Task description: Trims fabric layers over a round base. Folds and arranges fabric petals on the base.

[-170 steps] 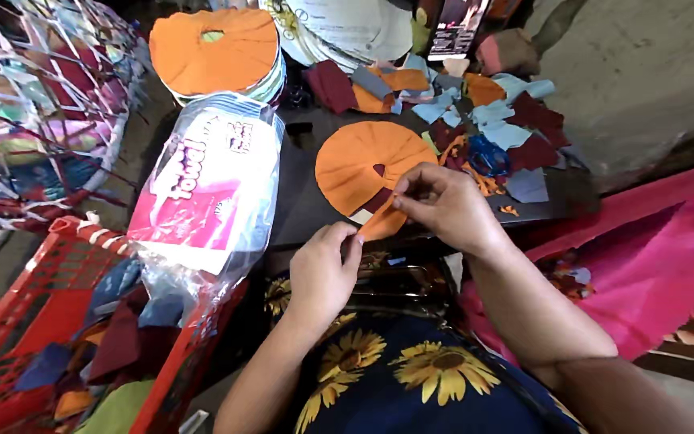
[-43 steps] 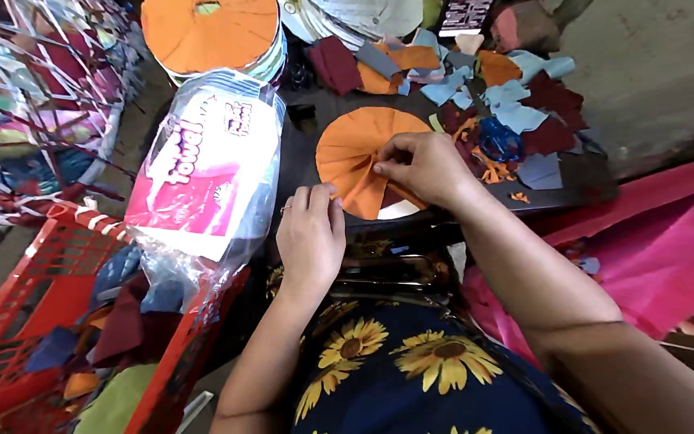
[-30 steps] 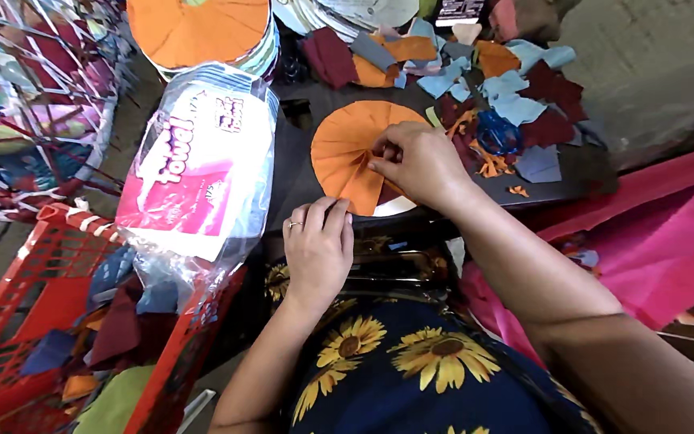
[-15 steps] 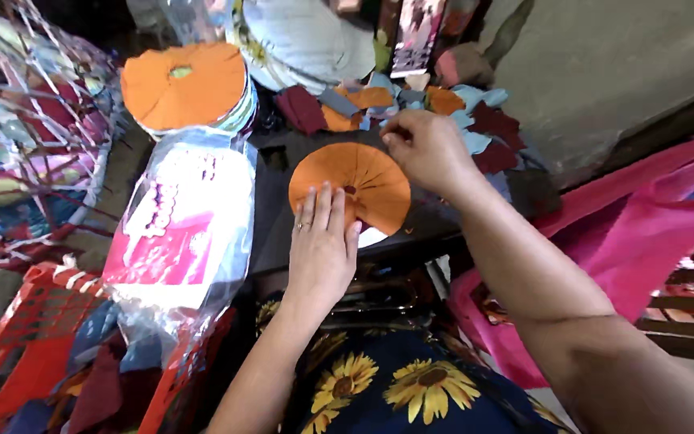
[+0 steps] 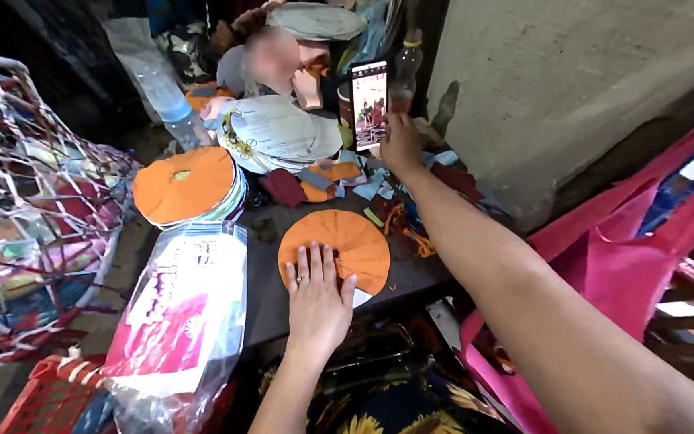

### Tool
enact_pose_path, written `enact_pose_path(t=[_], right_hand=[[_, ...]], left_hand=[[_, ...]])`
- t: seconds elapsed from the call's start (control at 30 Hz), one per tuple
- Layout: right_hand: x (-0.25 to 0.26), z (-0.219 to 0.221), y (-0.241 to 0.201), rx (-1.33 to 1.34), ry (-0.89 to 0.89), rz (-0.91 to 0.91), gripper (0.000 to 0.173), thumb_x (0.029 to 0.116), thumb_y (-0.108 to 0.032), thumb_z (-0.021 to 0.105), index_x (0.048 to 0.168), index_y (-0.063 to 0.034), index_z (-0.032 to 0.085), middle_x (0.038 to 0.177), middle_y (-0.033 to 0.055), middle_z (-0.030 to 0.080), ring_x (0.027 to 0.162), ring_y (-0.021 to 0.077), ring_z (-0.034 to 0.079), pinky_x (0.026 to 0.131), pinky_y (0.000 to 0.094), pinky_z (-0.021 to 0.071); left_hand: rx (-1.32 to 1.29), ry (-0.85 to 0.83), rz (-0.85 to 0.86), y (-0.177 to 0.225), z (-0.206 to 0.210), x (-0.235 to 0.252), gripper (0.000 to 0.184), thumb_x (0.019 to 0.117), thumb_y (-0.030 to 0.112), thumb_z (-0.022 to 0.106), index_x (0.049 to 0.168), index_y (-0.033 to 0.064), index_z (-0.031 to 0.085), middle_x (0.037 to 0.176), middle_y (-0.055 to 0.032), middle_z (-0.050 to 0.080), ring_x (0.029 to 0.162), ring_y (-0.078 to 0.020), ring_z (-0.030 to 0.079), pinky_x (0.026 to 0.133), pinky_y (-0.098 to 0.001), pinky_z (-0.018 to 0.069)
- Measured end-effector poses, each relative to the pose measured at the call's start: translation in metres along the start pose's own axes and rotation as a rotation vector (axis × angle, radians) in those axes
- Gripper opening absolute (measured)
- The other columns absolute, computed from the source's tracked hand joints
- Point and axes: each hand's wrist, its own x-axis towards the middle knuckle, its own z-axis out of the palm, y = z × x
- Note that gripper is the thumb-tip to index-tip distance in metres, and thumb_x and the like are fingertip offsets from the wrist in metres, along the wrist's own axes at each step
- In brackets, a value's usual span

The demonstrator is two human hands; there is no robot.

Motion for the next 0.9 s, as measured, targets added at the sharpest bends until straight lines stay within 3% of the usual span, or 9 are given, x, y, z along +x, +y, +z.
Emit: enact_pose_path(t=[0.07,0.17,0.23,0.33,0.4,0.5,0.57,0.7,0.9], right_hand=[[-0.001,0.001,0.009,-0.018,-0.036,0.028,0.043,0.0980,-0.002,0.052,0.140,0.0002,0.057,0.142,0.0285,0.054,0.127,0.0470,0.056,0.103,0.0618,0.0460],[-0.003,0.004,0.011,-0.047,-0.070,-0.002,0.044,0.0953,-0.001,0.056,0.139,-0.0042,0.061,0.138,0.0289,0.056,0.126,0.0477,0.055,0.103,0.0626,0.0445],[-0.004,0.005,0.008,-0.054,-0.089,-0.021,0.045,0.0948,-0.002,0.058,0.139,-0.0055,0.061,0.139,0.0286,0.055,0.127,0.0473,0.054,0.104,0.0621,0.0437],[-0.002,0.008,0.009,-0.062,-0.094,-0.027,0.044,0.0938,-0.002,0.060,0.137,-0.0071,0.063,0.138,0.0277,0.056,0.128,0.0469,0.054,0.103,0.0629,0.0432],[-0.001,0.009,0.009,-0.078,-0.105,-0.024,0.044,0.0935,-0.001,0.059,0.136,-0.0068,0.064,0.138,0.0278,0.056,0.127,0.0471,0.054,0.103,0.0628,0.0436],[0.000,0.011,0.010,-0.086,-0.102,-0.022,0.042,0.0930,-0.002,0.060,0.135,-0.0065,0.065,0.136,0.0277,0.057,0.127,0.0468,0.055,0.102,0.0628,0.0442],[0.001,0.013,0.012,-0.063,-0.072,-0.033,0.048,0.0925,-0.001,0.059,0.140,-0.0058,0.061,0.136,0.0299,0.056,0.125,0.0494,0.055,0.101,0.0648,0.0441],[0.000,0.011,0.010,-0.008,-0.028,0.002,0.065,0.0952,0.000,0.053,0.158,-0.0124,0.042,0.140,0.0308,0.054,0.122,0.0492,0.057,0.098,0.0625,0.0466],[0.001,0.009,0.014,0.038,0.016,-0.009,0.064,0.0947,0.000,0.054,0.157,-0.0090,0.041,0.133,0.0308,0.057,0.115,0.0455,0.062,0.096,0.0574,0.0497]], left_hand=[[-0.027,0.081,0.029,-0.001,0.003,-0.003,0.073,0.1073,0.053,0.027,0.157,0.0015,0.037,0.164,-0.0231,0.029,0.154,-0.0447,0.021,0.122,-0.0647,0.0100],[-0.031,0.413,0.181,-0.005,0.016,-0.008,0.075,0.1066,0.057,0.022,0.148,0.0030,0.052,0.154,-0.0263,0.045,0.146,-0.0495,0.036,0.118,-0.0695,0.0185],[-0.033,0.604,0.261,-0.006,0.021,-0.017,0.065,0.1078,0.054,0.025,0.137,0.0084,0.061,0.142,-0.0224,0.059,0.141,-0.0421,0.046,0.118,-0.0602,0.0255],[-0.013,0.748,0.321,-0.002,0.030,-0.034,0.037,0.1042,0.043,0.046,0.116,0.0179,0.071,0.115,-0.0083,0.070,0.121,-0.0259,0.059,0.109,-0.0416,0.0378],[0.020,0.780,0.360,-0.001,0.038,-0.041,0.027,0.1018,0.037,0.054,0.109,0.0194,0.073,0.104,-0.0034,0.069,0.110,-0.0207,0.060,0.100,-0.0353,0.0381],[0.042,0.776,0.389,-0.004,0.049,-0.047,0.024,0.1012,0.034,0.058,0.107,0.0184,0.075,0.100,-0.0017,0.069,0.104,-0.0187,0.060,0.097,-0.0332,0.0388],[0.051,0.768,0.380,-0.006,0.055,-0.048,0.023,0.1011,0.033,0.059,0.108,0.0183,0.075,0.099,-0.0018,0.068,0.102,-0.0188,0.060,0.096,-0.0334,0.0393],[0.058,0.759,0.362,-0.005,0.056,-0.049,0.022,0.1007,0.031,0.060,0.110,0.0178,0.076,0.099,-0.0026,0.068,0.101,-0.0193,0.060,0.094,-0.0332,0.0402],[0.071,0.761,0.323,-0.006,0.055,-0.051,0.025,0.1019,0.033,0.056,0.106,0.0182,0.076,0.098,-0.0021,0.068,0.103,-0.0200,0.059,0.095,-0.0339,0.0394]])
